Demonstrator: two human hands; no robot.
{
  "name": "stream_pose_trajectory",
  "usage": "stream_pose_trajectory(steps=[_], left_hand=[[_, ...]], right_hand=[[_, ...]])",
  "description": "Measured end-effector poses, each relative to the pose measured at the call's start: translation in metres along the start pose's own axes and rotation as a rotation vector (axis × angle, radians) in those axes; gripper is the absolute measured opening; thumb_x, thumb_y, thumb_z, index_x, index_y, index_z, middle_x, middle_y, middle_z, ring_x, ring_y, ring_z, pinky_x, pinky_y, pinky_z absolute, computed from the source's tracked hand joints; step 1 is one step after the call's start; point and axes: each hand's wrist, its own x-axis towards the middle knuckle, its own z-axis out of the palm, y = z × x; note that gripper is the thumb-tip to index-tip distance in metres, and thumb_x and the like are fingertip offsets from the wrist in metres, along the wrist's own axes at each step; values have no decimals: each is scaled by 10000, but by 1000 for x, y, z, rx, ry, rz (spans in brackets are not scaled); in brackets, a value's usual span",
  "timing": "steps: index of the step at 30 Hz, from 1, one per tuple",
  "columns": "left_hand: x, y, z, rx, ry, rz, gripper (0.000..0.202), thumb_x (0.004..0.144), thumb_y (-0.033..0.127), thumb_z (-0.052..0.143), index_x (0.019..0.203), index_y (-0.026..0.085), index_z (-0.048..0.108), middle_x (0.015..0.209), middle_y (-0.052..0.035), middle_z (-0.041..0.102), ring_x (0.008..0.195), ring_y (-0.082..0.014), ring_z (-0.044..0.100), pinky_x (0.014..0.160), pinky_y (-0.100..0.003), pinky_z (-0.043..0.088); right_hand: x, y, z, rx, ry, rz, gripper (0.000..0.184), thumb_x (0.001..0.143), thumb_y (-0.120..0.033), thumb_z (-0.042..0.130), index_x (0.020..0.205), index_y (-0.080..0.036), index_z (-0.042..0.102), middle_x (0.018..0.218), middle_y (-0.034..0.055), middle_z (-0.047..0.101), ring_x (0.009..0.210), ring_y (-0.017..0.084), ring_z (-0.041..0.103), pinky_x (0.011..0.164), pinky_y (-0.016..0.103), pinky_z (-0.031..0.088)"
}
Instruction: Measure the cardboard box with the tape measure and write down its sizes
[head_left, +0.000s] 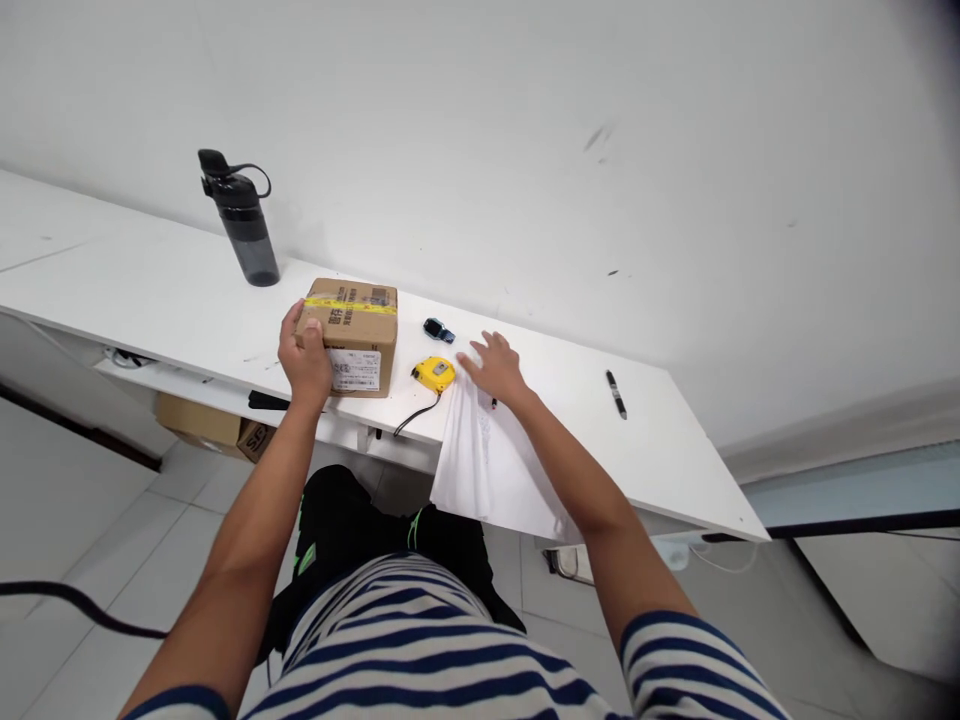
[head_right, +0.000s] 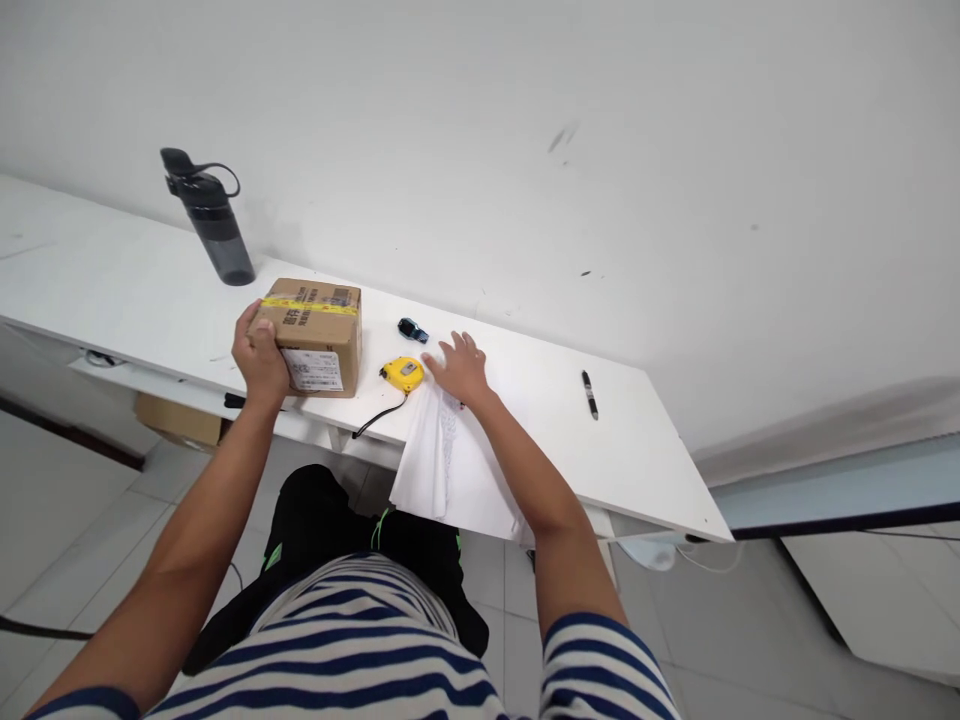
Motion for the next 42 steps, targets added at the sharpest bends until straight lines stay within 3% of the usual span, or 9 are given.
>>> stream_pose_trajectory(steps=[5, 12, 16, 20, 25, 28, 32, 35, 42], left_hand=[[-5, 7, -4, -10, 19, -41, 475, 914, 429, 544, 1323, 201, 625, 1390, -107, 645, 1299, -259, 594, 1130, -388, 459], [-8, 10, -9, -34, 0, -71, 486, 909, 425, 569, 1334, 196, 626, 1395, -125, 642, 1310, -280, 585, 1143, -424, 442], [-9, 8, -9, -40, -17, -65, 480, 910, 428, 579, 1337, 215, 629, 1394, -116, 641, 1309, -285, 583, 1136, -426, 444], [-10, 9, -10, -47, -29, -70, 488, 908, 432, 576, 1341, 214, 626, 1398, -120, 638, 1307, -292, 583, 1120, -429, 455], [-11, 11, -10, -50, -38, -55, 484, 911, 430, 573, 1338, 208, 623, 1391, -119, 641, 1303, -284, 585, 1126, -424, 450], [-11, 11, -10, -62, -37, -56, 481, 910, 428, 576, 1334, 207, 624, 1399, -116, 638, 1310, -283, 581, 1137, -427, 443], [-10, 8, -9, -81, -34, -112, 492, 889, 434, 594, 1311, 185, 643, 1356, -135, 670, 1262, -295, 618, 1110, -444, 468], [-7, 5, -10, -123, -104, -129, 474, 885, 455, 583, 1234, 152, 688, 1234, -143, 731, 1166, -300, 668, 1058, -454, 511], [-2, 3, -14, -158, -156, -96, 481, 908, 498, 538, 1193, 148, 704, 1178, -119, 754, 1106, -281, 694, 1004, -425, 540]], right_hand=[[10, -50, 8, -115, -312, -99, 629, 973, -624, 423, 1246, -109, 661, 1689, 198, 225, 1591, 377, 5, 1212, 669, -48], [6, -53, 16, 213, -199, -13, 395, 938, -394, 558, 1284, -213, 495, 1291, 94, 689, 1252, 231, 616, 1100, 439, 400], [7, -56, 19, 249, -141, 31, 561, 956, -415, 514, 1442, -194, 342, 1354, 123, 655, 1248, 253, 617, 1070, 434, 415], [22, -68, 17, 216, -239, 26, 670, 879, -617, 578, 1380, -185, 468, 1553, 194, 473, 1462, 372, 398, 1186, 580, 220], [20, -78, 21, 245, -369, 17, 550, 754, -627, 720, 1070, -202, 571, 1116, 130, 719, 1023, 303, 677, 912, 429, 483], [16, -73, 14, 281, -180, 45, 566, 761, -486, 741, 1192, -234, 474, 1060, 86, 707, 898, 264, 675, 771, 363, 489], [33, -75, -27, 484, 337, 126, 553, 809, -444, 676, 1258, -228, 438, 1115, 97, 677, 947, 270, 650, 845, 399, 485], [47, -107, -69, 672, 491, -181, 572, 838, -480, 642, 1320, -229, 464, 1271, 107, 630, 1076, 252, 622, 933, 386, 488], [73, -205, -89, 387, 73, -716, 508, 908, -392, 525, 1386, -220, 530, 1351, 117, 584, 1127, 281, 605, 992, 456, 474]])
